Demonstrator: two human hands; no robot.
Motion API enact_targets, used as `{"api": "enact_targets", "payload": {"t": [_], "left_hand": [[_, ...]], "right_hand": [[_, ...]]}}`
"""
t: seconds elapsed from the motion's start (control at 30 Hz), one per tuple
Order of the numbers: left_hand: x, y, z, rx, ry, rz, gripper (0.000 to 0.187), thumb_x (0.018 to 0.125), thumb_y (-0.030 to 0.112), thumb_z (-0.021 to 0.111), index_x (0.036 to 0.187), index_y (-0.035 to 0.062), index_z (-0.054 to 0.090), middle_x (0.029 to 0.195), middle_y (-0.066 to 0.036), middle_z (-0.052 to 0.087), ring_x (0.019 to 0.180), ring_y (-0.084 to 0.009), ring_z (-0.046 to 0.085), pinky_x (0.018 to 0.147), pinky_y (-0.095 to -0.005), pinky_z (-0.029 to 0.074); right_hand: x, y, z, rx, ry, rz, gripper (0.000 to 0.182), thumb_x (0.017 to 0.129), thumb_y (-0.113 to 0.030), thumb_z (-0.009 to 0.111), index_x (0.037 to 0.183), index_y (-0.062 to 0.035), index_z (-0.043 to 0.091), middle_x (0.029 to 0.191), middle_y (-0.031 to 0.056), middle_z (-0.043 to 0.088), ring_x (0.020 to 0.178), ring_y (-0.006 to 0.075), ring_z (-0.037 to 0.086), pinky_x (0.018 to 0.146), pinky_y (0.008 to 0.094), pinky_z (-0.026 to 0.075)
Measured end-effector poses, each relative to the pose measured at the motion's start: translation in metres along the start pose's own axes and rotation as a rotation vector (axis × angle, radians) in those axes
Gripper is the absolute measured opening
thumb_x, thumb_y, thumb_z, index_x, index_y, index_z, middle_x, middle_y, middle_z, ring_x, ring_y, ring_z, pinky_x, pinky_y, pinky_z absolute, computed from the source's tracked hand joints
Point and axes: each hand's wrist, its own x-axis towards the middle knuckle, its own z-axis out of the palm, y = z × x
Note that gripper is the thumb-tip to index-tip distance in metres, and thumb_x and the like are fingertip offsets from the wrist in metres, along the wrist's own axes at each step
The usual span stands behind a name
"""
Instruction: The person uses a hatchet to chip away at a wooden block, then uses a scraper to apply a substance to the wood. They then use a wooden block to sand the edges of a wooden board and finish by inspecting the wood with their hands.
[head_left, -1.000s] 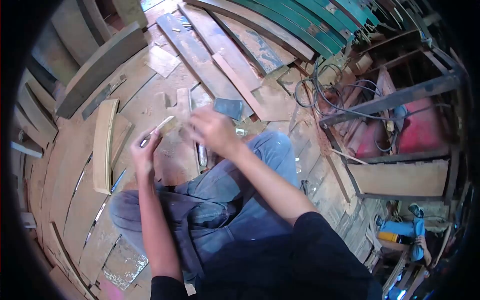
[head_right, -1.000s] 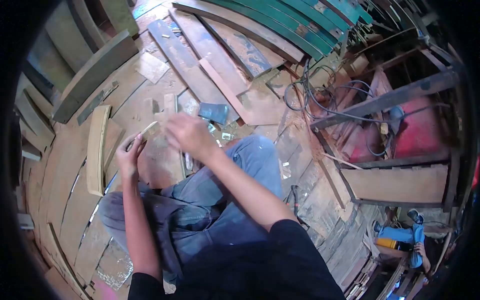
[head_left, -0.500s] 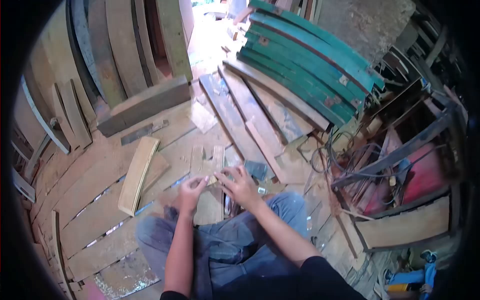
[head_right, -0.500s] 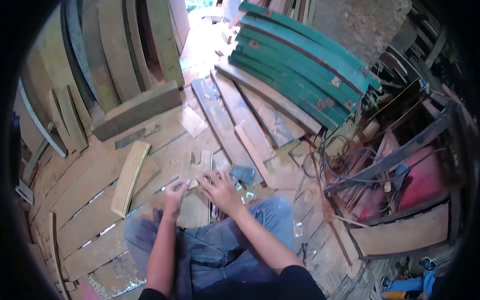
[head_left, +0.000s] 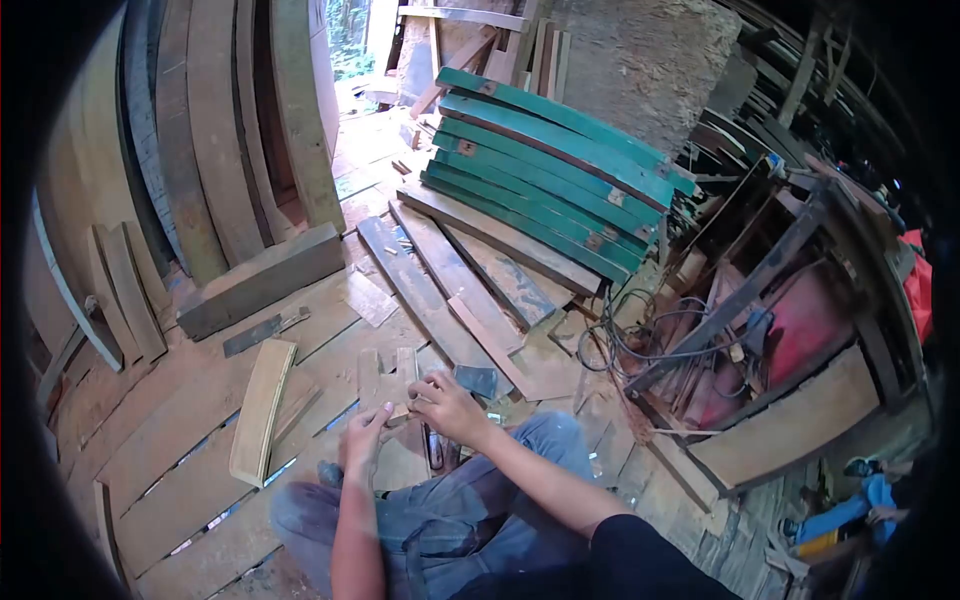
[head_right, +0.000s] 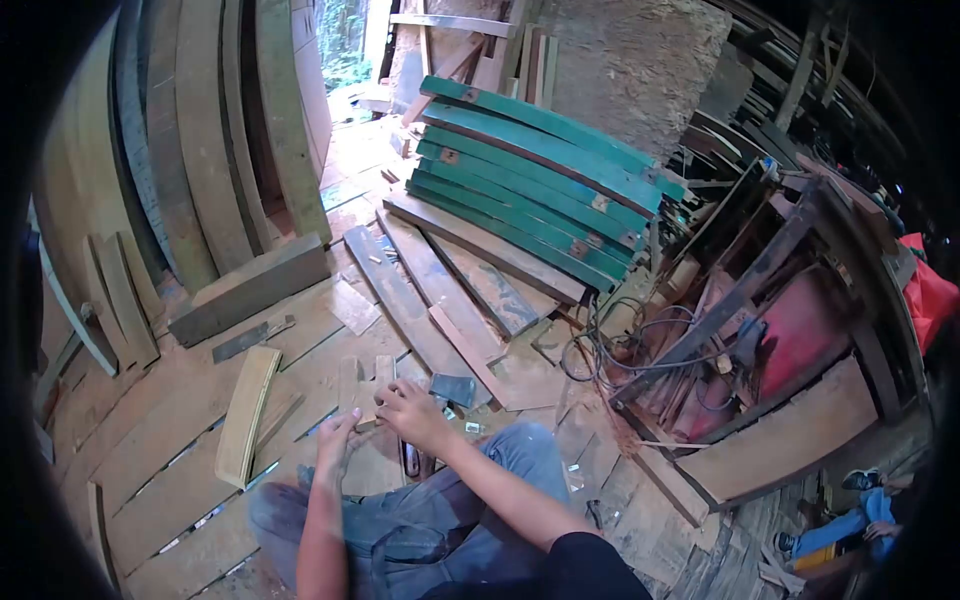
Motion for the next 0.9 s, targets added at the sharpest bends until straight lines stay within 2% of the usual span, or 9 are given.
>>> {"api": "enact_targets", "payload": {"t": [0.2, 0.3, 0.4, 0.5, 0.6, 0.63, 0.7, 0.8, 0.9], "left_hand": [[-0.008, 0.015, 0.007, 0.138, -0.013, -0.060, 0.025, 0.093, 0.021, 0.066, 0.092, -0.0043, 0.069, 0.081, -0.002, 0.061, 0.076, -0.0114, 0.063, 0.071, -0.0300, 0.059], [0.012, -0.007, -0.011, 0.194, -0.006, 0.027, 0.025, 0.093, 0.023, 0.065, 0.087, -0.0009, 0.069, 0.078, -0.004, 0.063, 0.061, -0.0119, 0.061, 0.061, -0.0276, 0.057], [0.026, -0.013, -0.026, 0.312, 0.165, 0.051, 0.025, 0.092, 0.020, 0.066, 0.094, -0.0040, 0.069, 0.079, -0.004, 0.064, 0.064, -0.0105, 0.061, 0.062, -0.0254, 0.054], [0.037, -0.013, -0.041, 0.409, 0.278, 0.163, 0.026, 0.091, 0.016, 0.066, 0.105, -0.0066, 0.067, 0.095, -0.008, 0.068, 0.085, -0.0132, 0.064, 0.077, -0.0259, 0.051], [0.045, -0.013, -0.034, 0.277, 0.266, 0.259, 0.037, 0.089, 0.015, 0.067, 0.117, -0.0071, 0.061, 0.107, -0.013, 0.066, 0.097, -0.0180, 0.063, 0.086, -0.0282, 0.049], [0.047, -0.016, -0.027, 0.229, 0.265, 0.292, 0.040, 0.088, 0.015, 0.068, 0.120, -0.0066, 0.060, 0.109, -0.013, 0.066, 0.099, -0.0187, 0.063, 0.087, -0.0286, 0.049], [0.050, -0.021, -0.035, 0.300, 0.309, 0.257, 0.049, 0.085, 0.016, 0.069, 0.128, -0.0043, 0.056, 0.117, -0.016, 0.063, 0.107, -0.0214, 0.061, 0.091, -0.0303, 0.049], [0.043, -0.015, -0.026, 0.448, 0.500, 0.302, 0.047, 0.080, 0.016, 0.077, 0.123, 0.0048, 0.063, 0.098, -0.005, 0.064, 0.086, -0.0138, 0.060, 0.075, -0.0253, 0.047], [0.049, -0.017, -0.023, -0.139, 0.306, 0.282, 0.045, 0.080, 0.000, 0.075, 0.123, 0.0013, 0.061, 0.098, -0.004, 0.063, 0.085, -0.0123, 0.061, 0.076, -0.0215, 0.049]], "right_hand": [[-0.001, 0.005, -0.002, 0.038, -0.104, -0.007, 0.013, 0.074, -0.015, 0.069, 0.084, -0.0062, 0.067, 0.101, 0.0026, 0.058, 0.102, 0.0244, 0.053, 0.085, 0.0364, 0.047], [-0.003, 0.010, -0.001, 0.146, -0.117, 0.056, 0.016, 0.075, -0.014, 0.069, 0.089, -0.0057, 0.066, 0.102, 0.0041, 0.057, 0.103, 0.0262, 0.052, 0.086, 0.0364, 0.047], [-0.012, 0.014, 0.009, 0.247, 0.074, 0.264, 0.019, 0.079, -0.013, 0.066, 0.097, -0.0055, 0.063, 0.098, 0.0077, 0.058, 0.099, 0.0303, 0.054, 0.086, 0.0399, 0.047], [-0.058, 0.027, 0.043, 0.313, 0.187, 0.914, 0.029, 0.088, -0.025, 0.061, 0.103, -0.0004, 0.061, 0.098, 0.0148, 0.063, 0.094, 0.0372, 0.060, 0.084, 0.0459, 0.049], [-0.109, 0.031, 0.074, 0.075, -0.181, 1.209, 0.044, 0.089, -0.038, 0.060, 0.102, 0.0046, 0.061, 0.106, 0.0262, 0.062, 0.095, 0.0435, 0.062, 0.085, 0.0473, 0.050], [-0.110, 0.033, 0.080, 0.082, -0.422, 1.244, 0.062, 0.088, -0.050, 0.055, 0.107, 0.0083, 0.060, 0.114, 0.0327, 0.060, 0.102, 0.0456, 0.062, 0.087, 0.0491, 0.050], [-0.104, 0.028, 0.077, 0.011, -0.469, 1.160, 0.069, 0.087, -0.057, 0.054, 0.106, 0.0095, 0.062, 0.108, 0.0313, 0.063, 0.099, 0.0450, 0.063, 0.086, 0.0498, 0.050], [-0.114, 0.031, 0.090, 0.119, -0.684, 1.125, 0.072, 0.083, -0.064, 0.056, 0.097, 0.0054, 0.068, 0.098, 0.0281, 0.067, 0.098, 0.0404, 0.066, 0.085, 0.0484, 0.052], [-0.109, 0.034, 0.094, 0.076, -0.745, 1.144, 0.052, 0.078, -0.048, 0.072, 0.094, 0.0007, 0.070, 0.101, 0.0230, 0.069, 0.098, 0.0385, 0.066, 0.084, 0.0469, 0.053]]}}
